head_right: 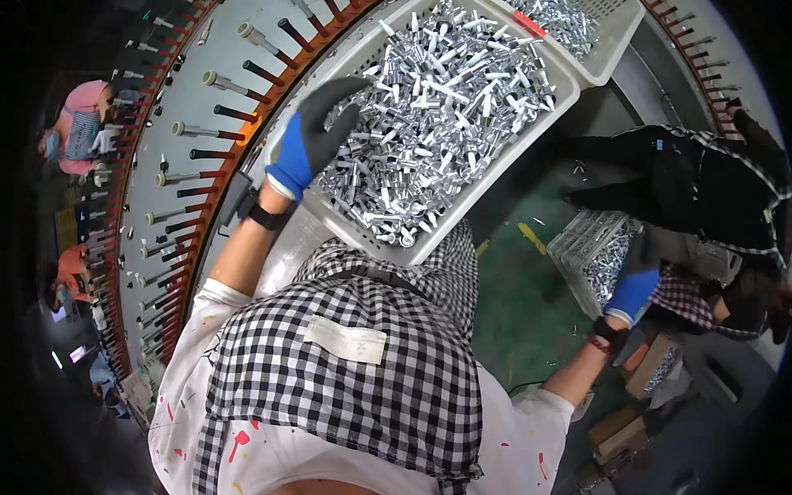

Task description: Sorting and inspecting small metal components in a manufacturing facility.

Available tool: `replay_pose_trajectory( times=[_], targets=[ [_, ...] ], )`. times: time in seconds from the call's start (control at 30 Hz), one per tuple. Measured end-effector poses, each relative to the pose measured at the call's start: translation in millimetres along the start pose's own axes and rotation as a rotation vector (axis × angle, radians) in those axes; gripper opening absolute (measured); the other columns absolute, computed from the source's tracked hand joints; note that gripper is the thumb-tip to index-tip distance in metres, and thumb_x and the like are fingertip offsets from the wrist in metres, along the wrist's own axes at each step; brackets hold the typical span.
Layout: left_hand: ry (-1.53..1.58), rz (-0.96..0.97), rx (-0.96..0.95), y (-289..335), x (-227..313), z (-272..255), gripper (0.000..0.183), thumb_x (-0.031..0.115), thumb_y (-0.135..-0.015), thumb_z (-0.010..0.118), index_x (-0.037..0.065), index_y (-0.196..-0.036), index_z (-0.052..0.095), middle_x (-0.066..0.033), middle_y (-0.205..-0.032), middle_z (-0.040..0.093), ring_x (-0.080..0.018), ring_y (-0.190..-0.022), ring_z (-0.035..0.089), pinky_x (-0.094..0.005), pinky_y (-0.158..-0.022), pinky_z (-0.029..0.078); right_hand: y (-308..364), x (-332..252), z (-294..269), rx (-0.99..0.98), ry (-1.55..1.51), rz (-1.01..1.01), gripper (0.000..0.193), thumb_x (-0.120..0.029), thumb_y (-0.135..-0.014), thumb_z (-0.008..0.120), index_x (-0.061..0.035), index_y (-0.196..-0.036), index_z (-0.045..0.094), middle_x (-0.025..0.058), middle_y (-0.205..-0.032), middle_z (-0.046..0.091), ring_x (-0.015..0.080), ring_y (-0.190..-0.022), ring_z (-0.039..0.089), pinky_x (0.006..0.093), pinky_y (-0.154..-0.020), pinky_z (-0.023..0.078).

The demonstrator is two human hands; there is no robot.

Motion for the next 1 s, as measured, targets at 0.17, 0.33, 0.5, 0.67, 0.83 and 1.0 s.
replay_pose_trajectory(
  times=[0.17,0.33,0.5,0.67,0.83,1.0],
  targets=[
    [0.123,-0.216,0.324,-4.8,-41.6,-67.5,0.034,0.021,-0.109,0.068,0.007,-0.140,0.075,-0.0111,-0.127,0.080,-0.0191,-0.114,0.074,-0.0345,-0.102,0.056,20.2,-298.7,80.1,-0.274,-0.304,-0.307,0.050,-0.023,-0.104,0.072,-0.0063,-0.151,0.065,0.0212,-0.148,0.068,0.0383,-0.135,0.065,0.0470,-0.114,0.050],
    [0.201,-0.247,0.409,6.5,-47.0,-98.9,0.035,0.020,-0.112,0.065,0.004,-0.141,0.074,-0.0082,-0.133,0.078,-0.0164,-0.119,0.071,-0.0327,-0.104,0.056,64.8,-380.6,150.7,-0.472,0.062,-0.716,0.073,-0.051,-0.090,0.078,-0.0190,-0.154,0.063,0.0185,-0.157,0.060,0.0452,-0.146,0.052,0.0707,-0.125,0.029],
    [-0.054,-0.360,0.344,50.2,-73.4,-82.6,0.038,0.022,-0.109,0.069,0.004,-0.142,0.073,-0.0138,-0.135,0.078,-0.0216,-0.125,0.072,-0.0351,-0.107,0.056,52.4,-401.0,171.1,-0.469,-0.110,-0.819,0.070,-0.045,-0.087,0.083,-0.0223,-0.151,0.065,0.0128,-0.152,0.066,0.0416,-0.142,0.057,0.0624,-0.123,0.035],
    [-0.318,-0.338,0.194,71.4,-89.8,-28.5,0.047,0.026,-0.102,0.073,0.004,-0.143,0.071,-0.0241,-0.133,0.076,-0.0366,-0.121,0.075,-0.0442,-0.105,0.057,-15.2,-377.2,233.1,-0.314,-0.041,-0.949,0.026,-0.040,-0.092,0.082,-0.0215,-0.110,0.084,0.0108,-0.101,0.075,0.0358,-0.101,0.070,0.0508,-0.094,0.052],
    [-0.427,-0.183,0.280,72.4,-93.0,-21.8,0.043,0.023,-0.100,0.073,0.005,-0.139,0.073,-0.0255,-0.128,0.077,-0.0419,-0.113,0.076,-0.0466,-0.098,0.059,-88.7,-404.2,198.6,-0.162,-0.187,-1.129,0.021,-0.034,-0.095,0.079,-0.0216,-0.112,0.084,0.0113,-0.096,0.076,0.0364,-0.093,0.072,0.0525,-0.089,0.053],
    [-0.298,-0.271,0.338,83.6,-92.9,-22.3,0.038,0.021,-0.103,0.070,0.005,-0.136,0.076,-0.0234,-0.126,0.079,-0.0361,-0.110,0.078,-0.0435,-0.096,0.059,-92.9,-413.9,194.4,-0.131,-0.098,-0.932,0.038,-0.030,-0.101,0.073,-0.0217,-0.137,0.075,0.0145,-0.092,0.077,0.0381,-0.084,0.073,0.0508,-0.084,0.056]
  ],
)
Point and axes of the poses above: each hand's wrist, its own y-axis away from the middle knuckle, its own z-axis out of the palm, x = y × z, the point moved 6 cm from there along -y, towards the middle knuckle
